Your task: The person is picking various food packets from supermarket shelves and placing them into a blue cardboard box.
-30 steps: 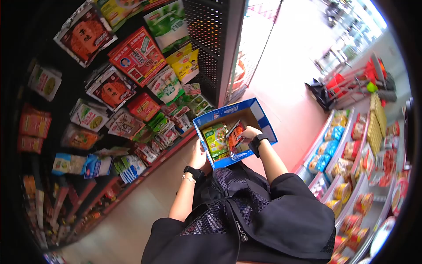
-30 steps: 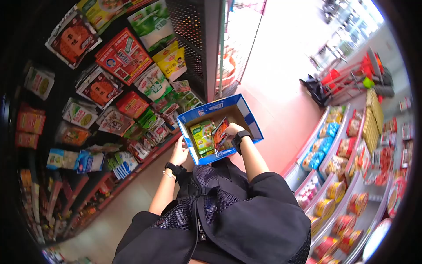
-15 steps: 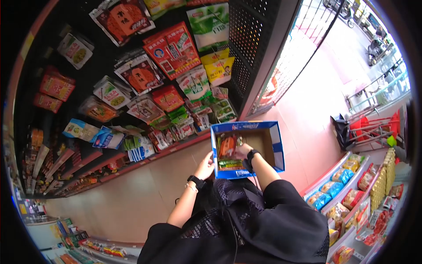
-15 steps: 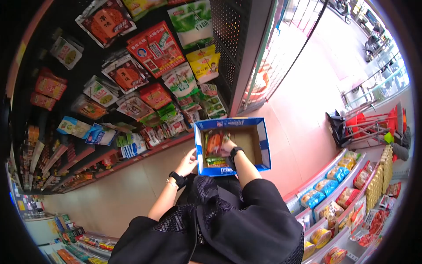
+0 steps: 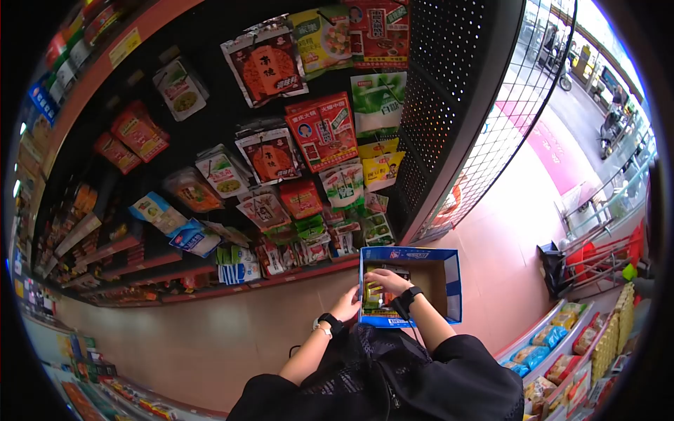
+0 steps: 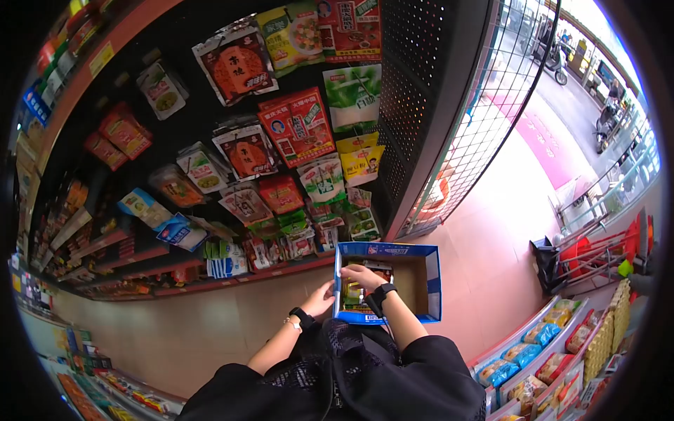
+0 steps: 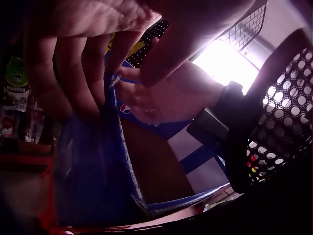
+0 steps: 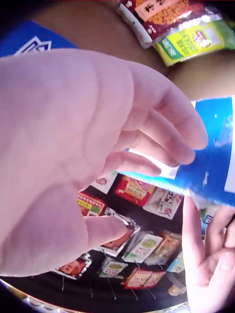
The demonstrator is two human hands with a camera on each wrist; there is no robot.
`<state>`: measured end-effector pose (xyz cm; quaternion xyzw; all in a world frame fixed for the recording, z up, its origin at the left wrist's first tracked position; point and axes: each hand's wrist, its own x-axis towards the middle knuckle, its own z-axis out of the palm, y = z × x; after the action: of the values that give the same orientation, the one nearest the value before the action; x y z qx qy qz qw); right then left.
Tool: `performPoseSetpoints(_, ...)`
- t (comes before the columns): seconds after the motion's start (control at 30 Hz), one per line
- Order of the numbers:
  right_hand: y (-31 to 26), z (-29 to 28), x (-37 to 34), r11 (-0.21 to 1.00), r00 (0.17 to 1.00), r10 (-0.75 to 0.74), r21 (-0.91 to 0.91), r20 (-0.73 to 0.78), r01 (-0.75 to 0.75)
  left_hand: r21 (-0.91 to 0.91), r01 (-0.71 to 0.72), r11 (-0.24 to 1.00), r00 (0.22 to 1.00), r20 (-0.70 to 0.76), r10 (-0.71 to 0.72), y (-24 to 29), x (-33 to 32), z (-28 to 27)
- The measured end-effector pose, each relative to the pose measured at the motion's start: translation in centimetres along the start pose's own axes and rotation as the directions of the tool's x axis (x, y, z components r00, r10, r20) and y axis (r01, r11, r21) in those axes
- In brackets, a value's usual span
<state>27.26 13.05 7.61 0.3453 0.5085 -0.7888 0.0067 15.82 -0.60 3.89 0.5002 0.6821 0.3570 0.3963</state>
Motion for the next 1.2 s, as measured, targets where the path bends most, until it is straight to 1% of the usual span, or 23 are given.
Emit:
performPoseSetpoints(0.03, -0.8, 1.1, -0.4, 0.999, 0.999, -0.007, -0.048, -0.043, 0.005, -0.001, -0.007, 1.000, 1.000, 0.001, 0.007, 0.1, 0.0, 0.0)
performPoseSetpoints(0.07, -0.6, 1.4, 0.1, 0.999, 0.999, -0.011, -0.051, -0.049, 0.009, -0.125, -0.055, 0.991, 0.998, -0.005, 0.055, 0.2, -0.2, 0.0)
performPoseSetpoints(0.1, -0.2, 1.6, 1.0, 0.981, 0.993, -0.035, -0.192, -0.111, 0.014, -0.247, -0.102, 0.963, 0.995, -0.017, 0.101, 0.8, -0.4, -0.4)
performPoseSetpoints(0.13, 0.3, 1.9, 1.8, 0.945, 0.983, -0.068, -0.328, -0.170, 0.008, -0.272, -0.044, 0.961, 0.997, 0.052, 0.061, 1.9, -0.9, -1.3)
performPoseSetpoints(0.17, 1.0, 2.2, 2.4, 0.944, 0.982, -0.072, -0.331, -0.175, 0.010, -0.272, -0.051, 0.961, 0.996, 0.053, 0.068, 1.2, -0.9, -1.6)
performPoseSetpoints(0.23, 2.6, 3.0, 2.9, 0.819, 0.937, -0.254, -0.569, -0.241, 0.075, -0.141, 0.098, 0.985, 0.972, 0.224, -0.065, -0.8, -0.8, -2.4)
performPoseSetpoints(0.27, 3.1, 3.2, 3.1, 0.795, 0.924, -0.269, -0.605, -0.271, 0.054, -0.146, 0.049, 0.988, 0.983, 0.185, -0.022, -1.4, -0.9, -2.8)
performPoseSetpoints(0.3, 3.5, 3.6, 3.1, 0.795, 0.919, -0.275, -0.604, -0.283, 0.052, -0.144, 0.039, 0.989, 0.981, 0.193, -0.011, -1.7, -1.0, -3.6)
performPoseSetpoints(0.4, 3.3, 4.5, 2.6, 0.794, 0.871, -0.194, -0.594, -0.452, -0.131, -0.123, 0.048, 0.991, 0.974, 0.226, -0.019, -2.7, -1.5, -6.3)
performPoseSetpoints(0.43, 3.2, 5.1, 2.4, 0.755, 0.830, -0.287, -0.647, -0.477, -0.111, -0.119, 0.041, 0.992, 0.975, 0.223, -0.013, -3.0, -1.7, -7.5)
performPoseSetpoints(0.5, 2.2, 6.0, 2.4, 0.754, 0.844, -0.218, -0.633, -0.491, -0.173, -0.110, 0.025, 0.994, 0.972, 0.234, 0.002, -3.6, -2.2, -9.8)
performPoseSetpoints(0.53, 1.7, 6.8, 2.3, 0.748, 0.825, -0.181, -0.620, -0.536, -0.238, -0.075, 0.053, 0.996, 0.972, 0.231, -0.034, -3.9, -2.5, -10.9)
performPoseSetpoints(0.57, 1.6, 7.5, 2.4, 0.725, 0.786, -0.232, -0.641, -0.572, -0.252, -0.039, 0.081, 0.996, 0.971, 0.228, -0.070, -4.2, -2.7, -12.1)
performPoseSetpoints(0.67, 2.5, 8.3, 3.8, 0.796, 0.669, -0.173, -0.503, -0.723, -0.338, -0.046, 0.094, 0.994, 0.966, 0.246, -0.080, -6.2, -3.5, -14.4)
performPoseSetpoints(0.7, 2.6, 8.6, 4.1, 0.838, 0.626, -0.074, -0.389, -0.777, -0.383, -0.047, 0.059, 0.997, 0.971, 0.237, -0.046, -7.4, -3.8, -14.8)
performPoseSetpoints(0.77, 1.6, 10.0, 3.5, 0.877, 0.589, -0.025, -0.300, -0.808, -0.375, -0.106, 0.058, 0.993, 0.958, 0.287, -0.025, -9.2, -4.5, -15.9)
performPoseSetpoints(0.83, 0.4, 11.4, 3.3, 0.873, 0.569, -0.037, -0.303, -0.822, -0.382, -0.107, 0.074, 0.992, 0.955, 0.293, -0.040, -10.4, -5.5, -17.3)
performPoseSetpoints(0.9, 0.3, 11.7, 4.0, 0.869, 0.552, -0.022, -0.289, -0.834, -0.403, -0.123, 0.173, 0.977, 0.952, 0.277, -0.133, -11.9, -6.6, -18.9)
performPoseSetpoints(0.93, 0.2, 11.8, 4.5, 0.838, 0.543, -0.017, -0.308, -0.840, -0.450, -0.129, 0.169, 0.977, 0.955, 0.265, -0.131, -12.6, -6.8, -19.6)
performPoseSetpoints(0.97, 0.3, 12.0, 4.6, 0.835, 0.546, -0.020, -0.314, -0.838, -0.452, -0.134, 0.171, 0.976, 0.956, 0.261, -0.132, -13.1, -7.0, -19.9)
performPoseSetpoints(1.03, 0.8, 12.0, 4.6, 0.674, 0.438, -0.216, -0.458, -0.872, -0.580, -0.144, 0.184, 0.972, 0.955, 0.262, -0.142, -14.2, -7.1, -20.3)
performPoseSetpoints(1.07, 0.8, 11.7, 5.0, 0.663, 0.473, -0.193, -0.469, -0.860, -0.583, -0.144, 0.189, 0.971, 0.957, 0.250, -0.149, -14.7, -7.2, -20.9)
performPoseSetpoints(1.2, 0.8, 11.9, 6.0, 0.630, 0.460, -0.242, -0.499, -0.854, -0.595, -0.194, 0.101, 0.976, 0.988, 0.138, -0.074, -15.3, -6.9, -23.3)
